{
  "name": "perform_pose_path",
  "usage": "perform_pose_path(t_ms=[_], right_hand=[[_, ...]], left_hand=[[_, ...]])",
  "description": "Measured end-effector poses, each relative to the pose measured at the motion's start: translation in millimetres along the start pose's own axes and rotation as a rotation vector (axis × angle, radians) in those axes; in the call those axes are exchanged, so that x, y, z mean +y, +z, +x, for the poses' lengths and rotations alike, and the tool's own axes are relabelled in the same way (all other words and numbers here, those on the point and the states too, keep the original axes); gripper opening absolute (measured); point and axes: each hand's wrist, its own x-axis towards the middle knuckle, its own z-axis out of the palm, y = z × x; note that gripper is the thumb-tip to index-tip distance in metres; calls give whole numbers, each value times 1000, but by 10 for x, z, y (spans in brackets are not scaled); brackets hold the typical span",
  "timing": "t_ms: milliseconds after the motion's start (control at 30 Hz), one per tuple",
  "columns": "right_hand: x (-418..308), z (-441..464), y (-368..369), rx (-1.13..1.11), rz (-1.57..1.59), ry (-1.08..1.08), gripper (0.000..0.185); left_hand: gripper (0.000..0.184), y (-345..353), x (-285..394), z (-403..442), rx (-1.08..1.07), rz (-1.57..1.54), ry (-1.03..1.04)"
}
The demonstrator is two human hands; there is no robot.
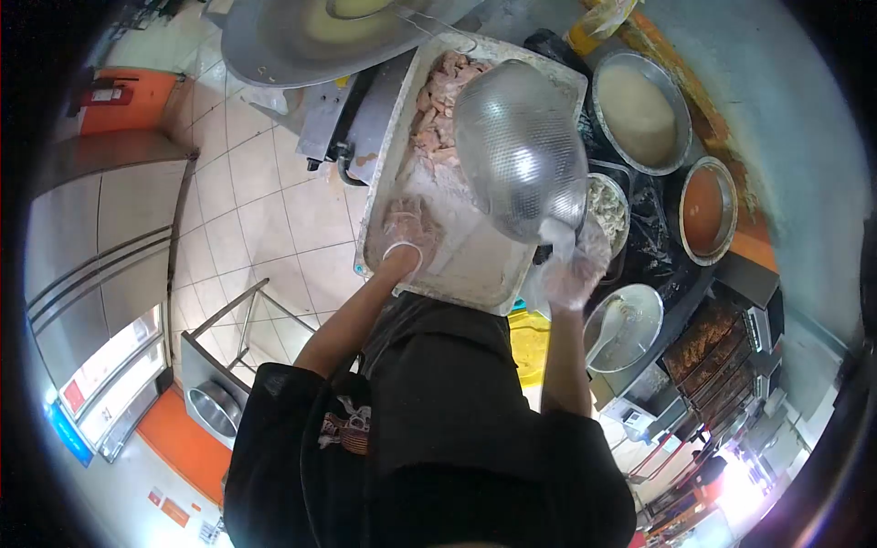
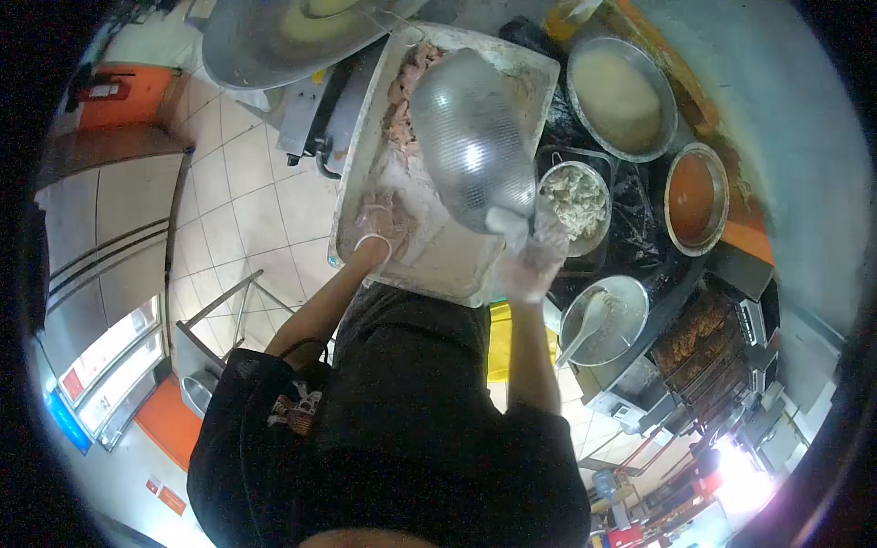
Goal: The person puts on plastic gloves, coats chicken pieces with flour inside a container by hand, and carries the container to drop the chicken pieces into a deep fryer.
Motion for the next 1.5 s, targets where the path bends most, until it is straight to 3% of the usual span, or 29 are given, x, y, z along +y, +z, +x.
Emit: perform_pose_path(t_ms=[67, 133, 167, 200, 267, 300, 333, 367, 400, 433, 500, 567, 633, 767, 833, 867, 933, 1000, 1067, 1200, 1267, 1300, 1333, 1367, 1400, 1467, 1500], right_hand=[[109, 85, 178, 138, 337, 253, 25], [205, 196, 246, 213, 539, 375, 24], [559, 388, 105, 37, 730, 385, 22], [546, 410, 73, 35, 728, 387, 22], [490, 411, 53, -232, 968, 347, 23], [321, 368, 99, -151, 1064, 491, 22], [369, 410, 55, -156, 1061, 492, 22], [334, 418, 7, -250, 431, 54, 22], [283, 412, -56, -326, -177, -211, 26], [216, 399, -115, -264, -759, -510, 31], [15, 471, -216, -169, -748, -578, 36], [-376, 456, -177, 74, -134, -369, 45], [-628, 571, -134, 276, 351, -78, 52], [-525, 1291, -443, 341, 47, -331, 55], [-952, 1227, -290, 253, 362, -277, 54], [-1139, 1165, -258, 250, 357, -274, 54], [-1417, 1038, -278, 434, 104, -291, 55], [-1407, 1161, -367, 420, 89, -310, 54], [-1291, 1375, -489, 399, 54, -327, 52], [-586, 2047, -548, 364, -249, -361, 47], [-219, 2308, -579, 298, -511, -370, 45], [-98, 2370, -589, 259, -652, -382, 44], [-42, 2366, -591, 223, -789, -410, 43], [-52, 2326, -544, 204, -910, -473, 42], [-138, 2241, -443, 222, -1007, -603, 41], [-305, 1948, -217, 339, -1118, -1141, 39], [-423, 1739, -58, 364, -1085, -1347, 38]], left_hand=[[61, -243, 89, -34, -283, 97, -70], [63, -285, 74, -30, -394, 64, -114], [65, -288, 64, -32, -505, 28, -152], [65, -233, 32, -52, -506, 28, -155], [74, -118, -37, -101, -384, -38, -111], [74, -112, -64, -75, -384, -40, -117], [81, -110, -87, -23, -572, -17, -109], [88, -143, -88, -6, -763, 5, -99], [88, -178, -65, -28, -766, 1, -101], [95, -215, -18, -48, -773, 47, -40], [103, -443, 129, -55, -776, 91, 21], [95, -786, 296, -42, -726, 83, 39], [88, -402, 259, -6, -714, 128, -6], [68, 312, 151, 21, -569, 195, 17], [60, 523, 90, 42, -441, 99, 25], [57, 572, 65, 31, -360, -3, 11], [55, 122, 156, 25, -369, 18, 62], [54, -24, 156, 64, -370, 41, 120], [52, 56, 74, 70, -340, -251, -13], [45, 397, -86, 96, -327, -311, -34], [46, 523, -112, 81, -279, -400, -159], [46, 716, -169, 61, -278, -391, -173], [52, 981, -227, 34, -61, -146, -125], [58, 1125, -244, 14, 152, 97, -70], [58, 990, -180, 14, 144, 99, -70], [76, 619, -16, 35, 17, -297, -439], [76, 335, 101, 86, 13, -300, -441]])
